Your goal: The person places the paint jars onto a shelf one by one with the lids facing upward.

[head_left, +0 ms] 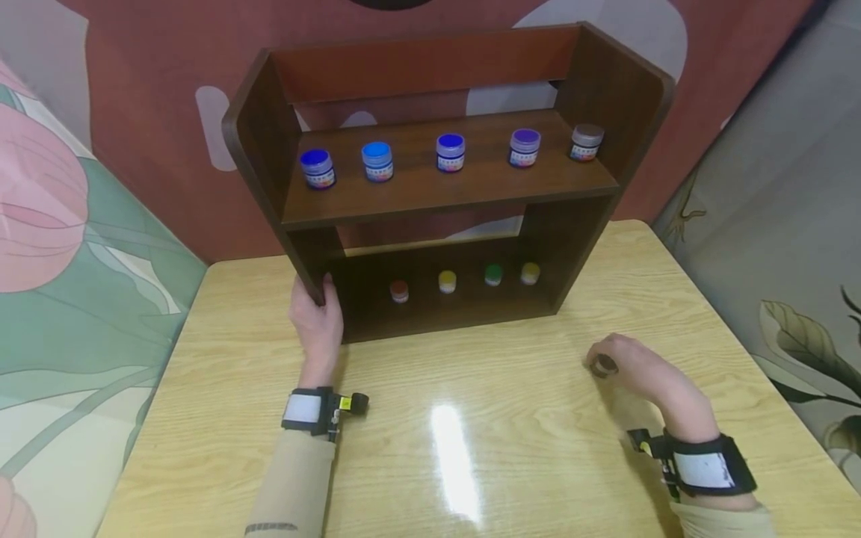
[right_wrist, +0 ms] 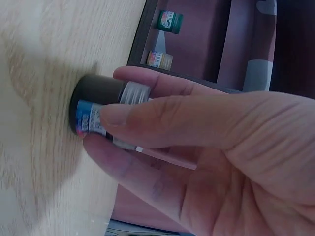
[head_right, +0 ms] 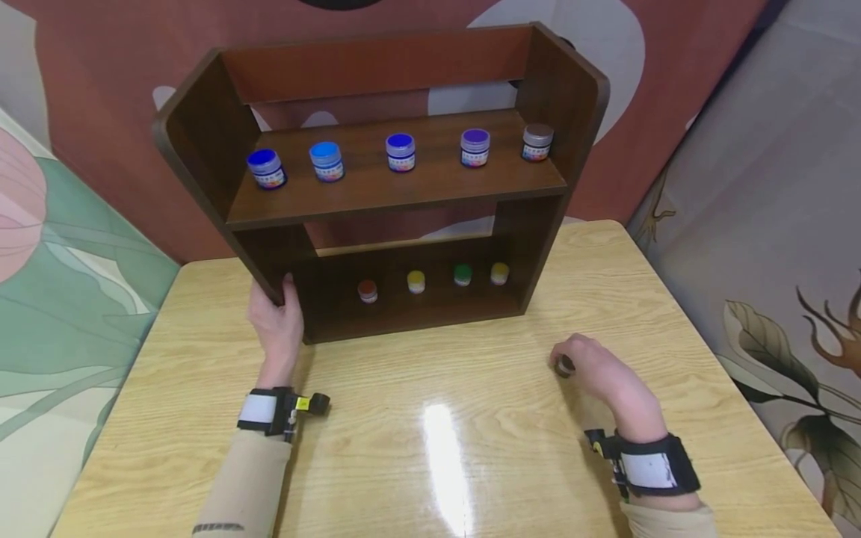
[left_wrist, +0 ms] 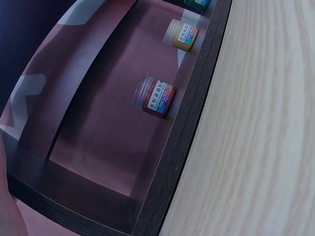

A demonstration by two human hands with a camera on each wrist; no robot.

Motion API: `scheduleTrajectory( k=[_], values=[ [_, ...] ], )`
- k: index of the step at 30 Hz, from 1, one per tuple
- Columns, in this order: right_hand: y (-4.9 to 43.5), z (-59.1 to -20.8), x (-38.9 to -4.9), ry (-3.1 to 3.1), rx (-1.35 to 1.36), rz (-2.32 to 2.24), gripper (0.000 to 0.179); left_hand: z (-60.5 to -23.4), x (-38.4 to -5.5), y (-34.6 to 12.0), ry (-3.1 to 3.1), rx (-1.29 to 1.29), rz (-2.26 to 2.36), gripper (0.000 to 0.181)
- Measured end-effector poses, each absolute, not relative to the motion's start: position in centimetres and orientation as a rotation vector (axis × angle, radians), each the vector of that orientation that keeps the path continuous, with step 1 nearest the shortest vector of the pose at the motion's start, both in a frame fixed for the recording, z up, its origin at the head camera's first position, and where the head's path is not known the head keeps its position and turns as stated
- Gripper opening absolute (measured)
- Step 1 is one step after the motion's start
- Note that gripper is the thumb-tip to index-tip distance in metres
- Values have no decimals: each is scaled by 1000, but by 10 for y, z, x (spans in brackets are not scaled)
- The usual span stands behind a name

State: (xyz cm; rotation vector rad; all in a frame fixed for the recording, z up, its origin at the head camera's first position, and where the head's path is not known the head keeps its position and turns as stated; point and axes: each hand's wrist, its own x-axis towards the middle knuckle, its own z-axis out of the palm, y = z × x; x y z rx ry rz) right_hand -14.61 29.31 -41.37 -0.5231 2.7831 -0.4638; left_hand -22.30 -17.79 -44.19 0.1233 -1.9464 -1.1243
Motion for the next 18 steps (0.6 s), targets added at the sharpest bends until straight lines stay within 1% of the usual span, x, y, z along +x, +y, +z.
scheduleTrajectory(
  k=[8,15,18],
  values=[
    [288,-414,-152,2812,-553,-473,24,-442,-223,-177,-1926,117,-1119,31],
    [268,-412,-159,2869,-662,-499,27,-443,-223,-178,-1936,123,-1121,32],
    [258,-412,-162,2876,-701,-528,25,-444,-224,-178,-1934,129,-1116,32]
  ],
)
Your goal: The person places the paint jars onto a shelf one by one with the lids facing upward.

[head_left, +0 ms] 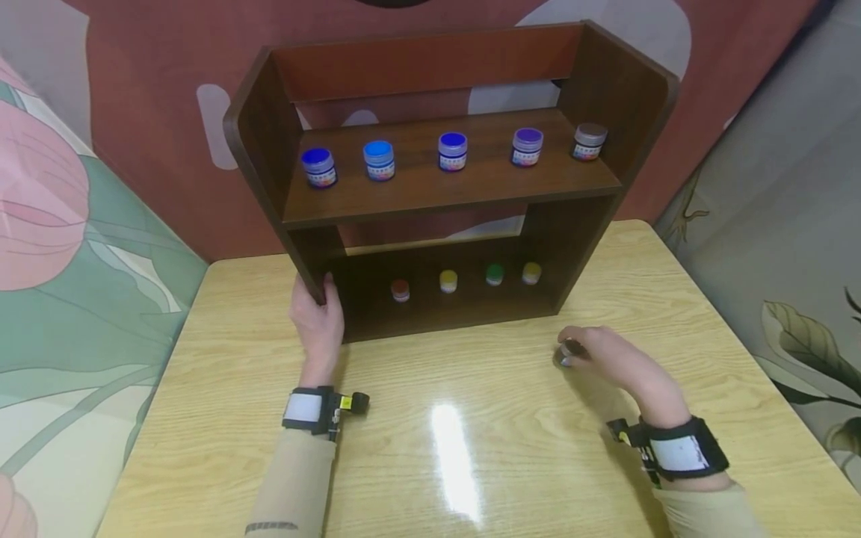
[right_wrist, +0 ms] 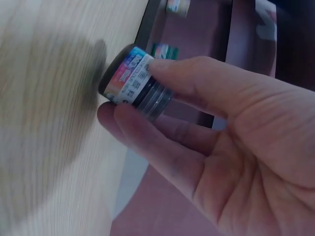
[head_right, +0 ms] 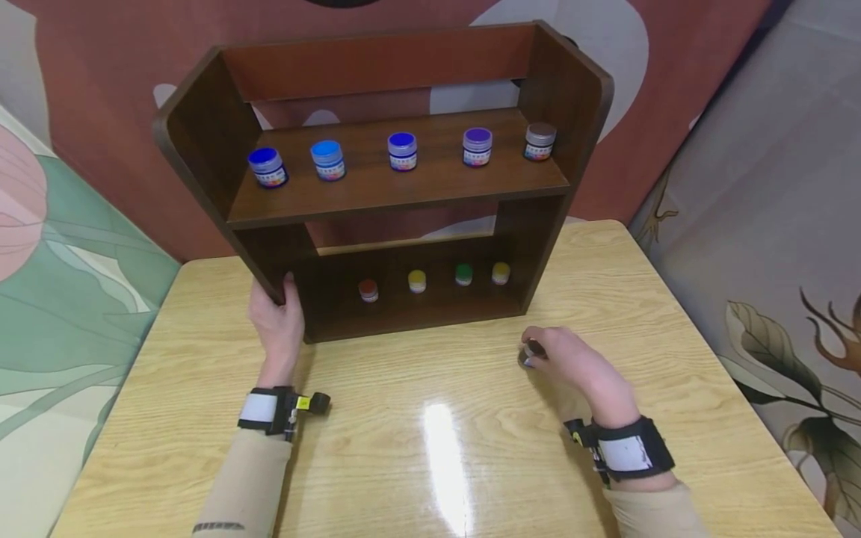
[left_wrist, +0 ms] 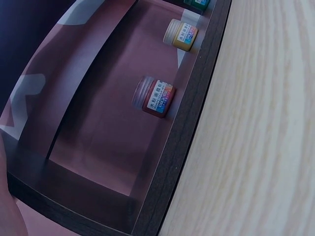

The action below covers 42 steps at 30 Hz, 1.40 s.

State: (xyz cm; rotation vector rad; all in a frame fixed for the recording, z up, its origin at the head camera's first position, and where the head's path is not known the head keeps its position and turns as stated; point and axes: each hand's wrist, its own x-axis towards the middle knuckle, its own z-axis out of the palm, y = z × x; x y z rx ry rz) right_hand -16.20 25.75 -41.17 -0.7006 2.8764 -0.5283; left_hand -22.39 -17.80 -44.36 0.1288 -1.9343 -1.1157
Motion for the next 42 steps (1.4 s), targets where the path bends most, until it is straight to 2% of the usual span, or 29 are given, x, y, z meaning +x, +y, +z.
scheduleTrajectory(
  k=[14,32,39,42],
  values=[
    [219,-417,-181,2894,-816,-542,12,-444,-225,-178,-1921,115,-1111,31],
    [196,-428,-185,2951,-794,-437,20,-444,-224,-178,-1925,115,-1108,32],
    [197,-426,-179,2956,-813,-471,37,-444,-223,-178,-1931,118,-1102,31],
    [196,-423,-177,2969,-861,-495,34,-443,-223,-177,-1929,119,-1111,31]
  ],
)
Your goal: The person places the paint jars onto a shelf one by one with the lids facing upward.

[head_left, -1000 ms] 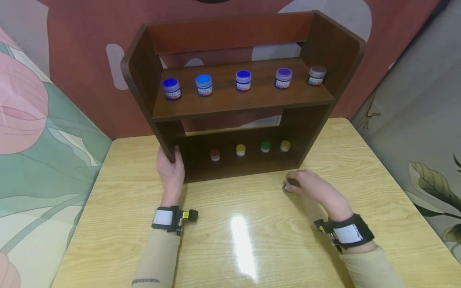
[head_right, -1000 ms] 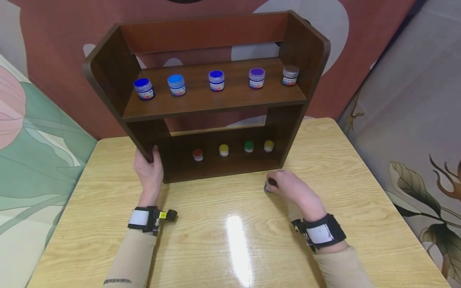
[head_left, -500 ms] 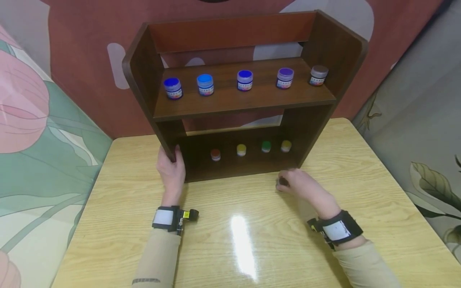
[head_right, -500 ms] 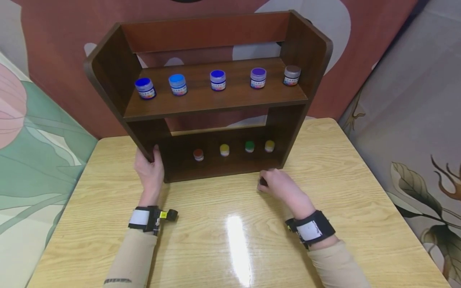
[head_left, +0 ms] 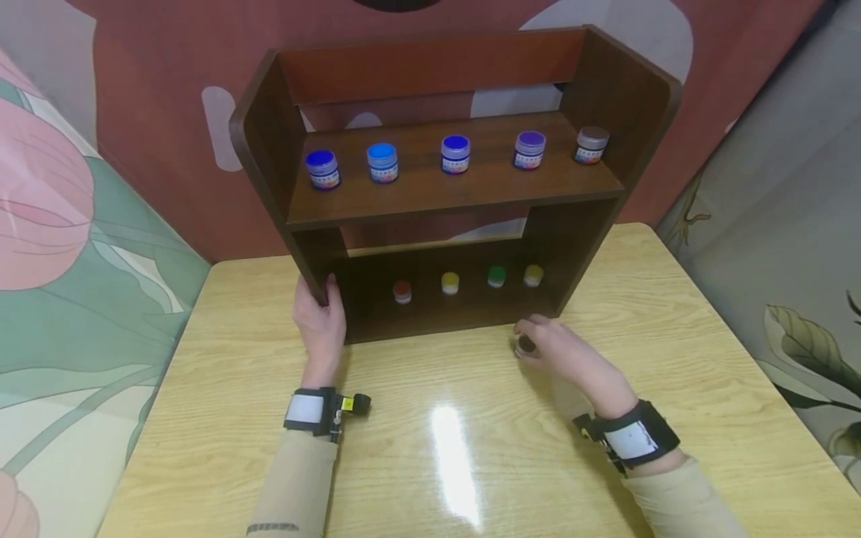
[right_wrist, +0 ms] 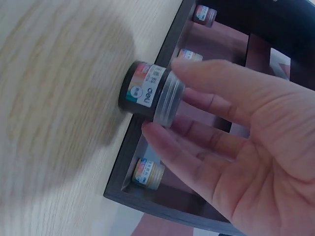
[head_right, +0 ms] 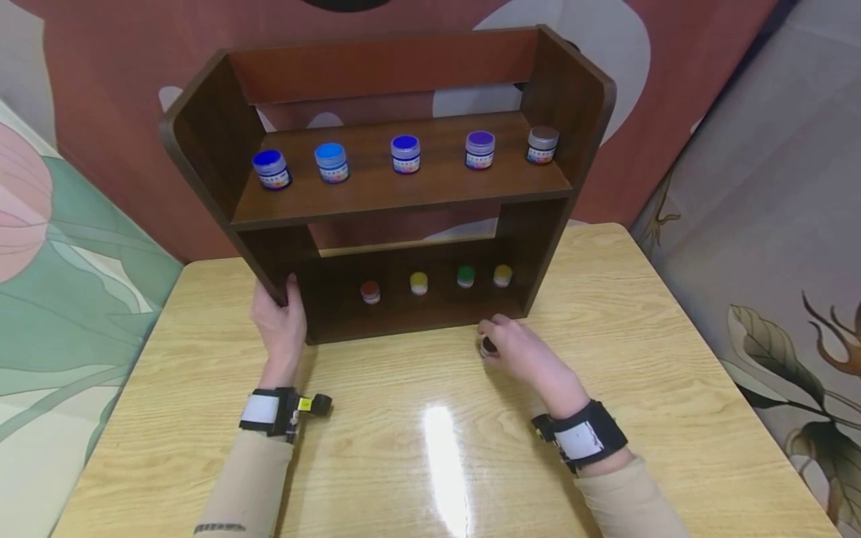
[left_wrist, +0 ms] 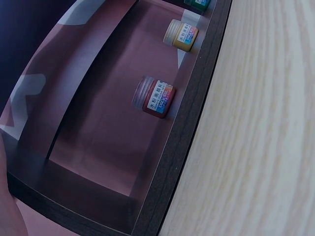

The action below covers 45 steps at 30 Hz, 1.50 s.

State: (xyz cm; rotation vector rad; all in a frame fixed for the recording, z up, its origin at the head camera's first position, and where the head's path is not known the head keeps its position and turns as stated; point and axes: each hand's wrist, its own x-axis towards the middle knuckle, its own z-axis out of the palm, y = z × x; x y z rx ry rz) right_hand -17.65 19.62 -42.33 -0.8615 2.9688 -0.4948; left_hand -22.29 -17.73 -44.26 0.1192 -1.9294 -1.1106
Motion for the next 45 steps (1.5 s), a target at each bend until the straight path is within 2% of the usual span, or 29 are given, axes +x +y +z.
scheduleTrajectory(
  k=[9,23,45],
  values=[
    [192,-423,-173,3001,-953,-491,24,-441,-222,-177,-1913,113,-1093,30],
    [185,-415,-177,3045,-963,-544,22,-443,-221,-177,-1927,112,-1093,32],
    [158,-399,-191,3048,-1037,-569,29,-442,-220,-177,-1941,115,-1097,32]
  ],
)
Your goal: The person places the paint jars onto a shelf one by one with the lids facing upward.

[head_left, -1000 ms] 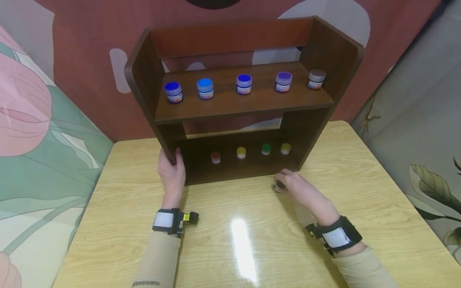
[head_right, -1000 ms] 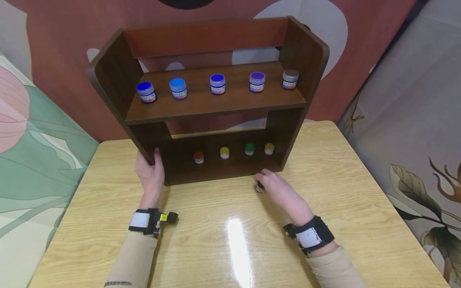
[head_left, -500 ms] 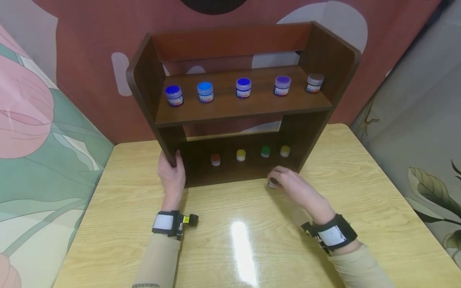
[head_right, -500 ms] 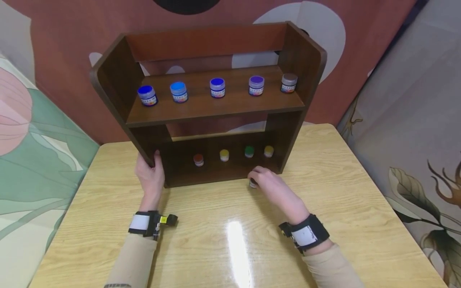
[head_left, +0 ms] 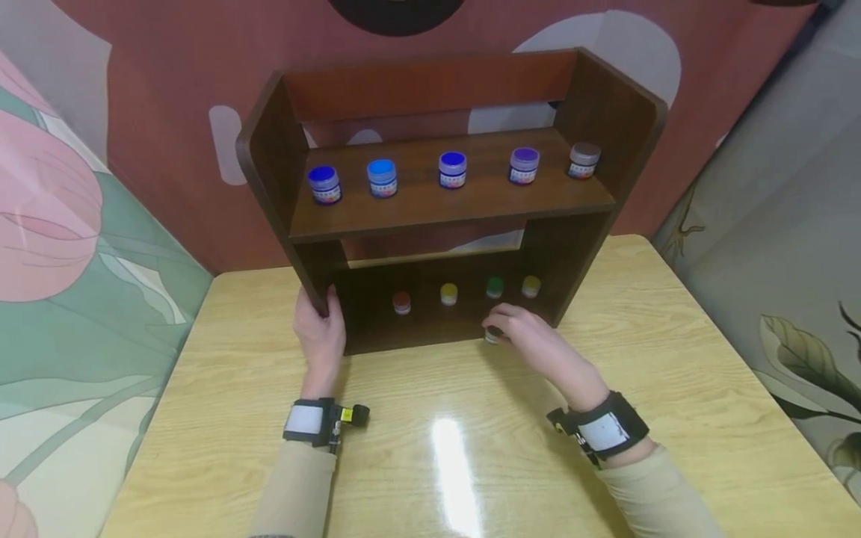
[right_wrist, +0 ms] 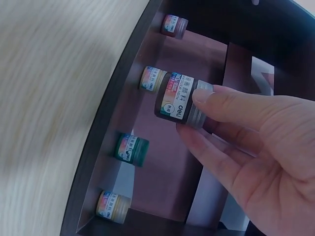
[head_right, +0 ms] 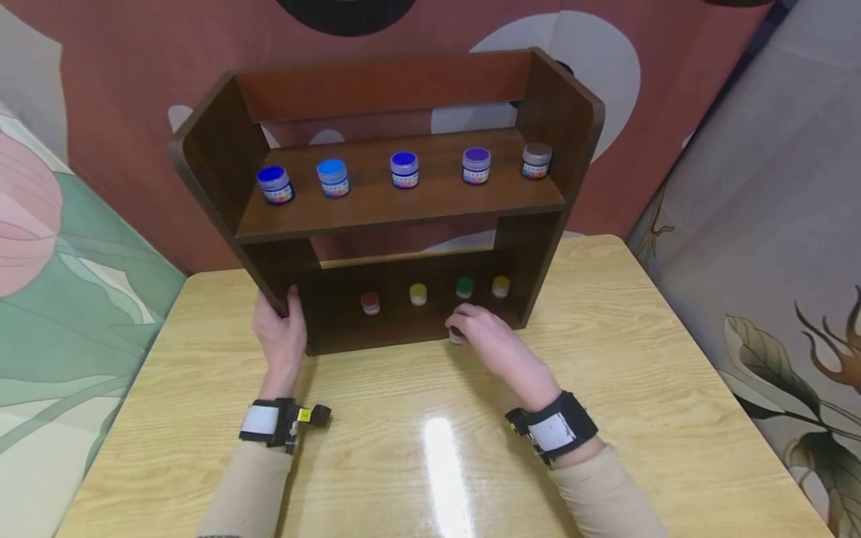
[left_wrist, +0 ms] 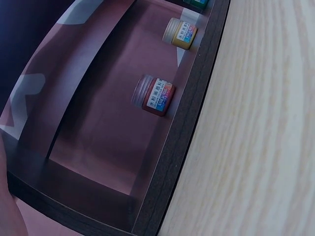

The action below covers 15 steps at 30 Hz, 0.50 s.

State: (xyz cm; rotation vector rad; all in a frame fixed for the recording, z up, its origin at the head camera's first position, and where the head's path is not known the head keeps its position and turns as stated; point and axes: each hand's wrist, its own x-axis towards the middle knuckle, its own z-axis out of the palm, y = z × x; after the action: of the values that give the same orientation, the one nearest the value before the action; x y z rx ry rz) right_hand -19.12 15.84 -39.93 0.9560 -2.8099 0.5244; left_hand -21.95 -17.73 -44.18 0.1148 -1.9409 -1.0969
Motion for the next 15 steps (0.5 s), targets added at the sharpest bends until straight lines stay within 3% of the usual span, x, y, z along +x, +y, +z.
scheduleTrajectory(
  k=[15],
  values=[
    [152,-398,-198,-2753,995,546,28,-443,-220,-177,-1922,120,-1088,30]
  ],
)
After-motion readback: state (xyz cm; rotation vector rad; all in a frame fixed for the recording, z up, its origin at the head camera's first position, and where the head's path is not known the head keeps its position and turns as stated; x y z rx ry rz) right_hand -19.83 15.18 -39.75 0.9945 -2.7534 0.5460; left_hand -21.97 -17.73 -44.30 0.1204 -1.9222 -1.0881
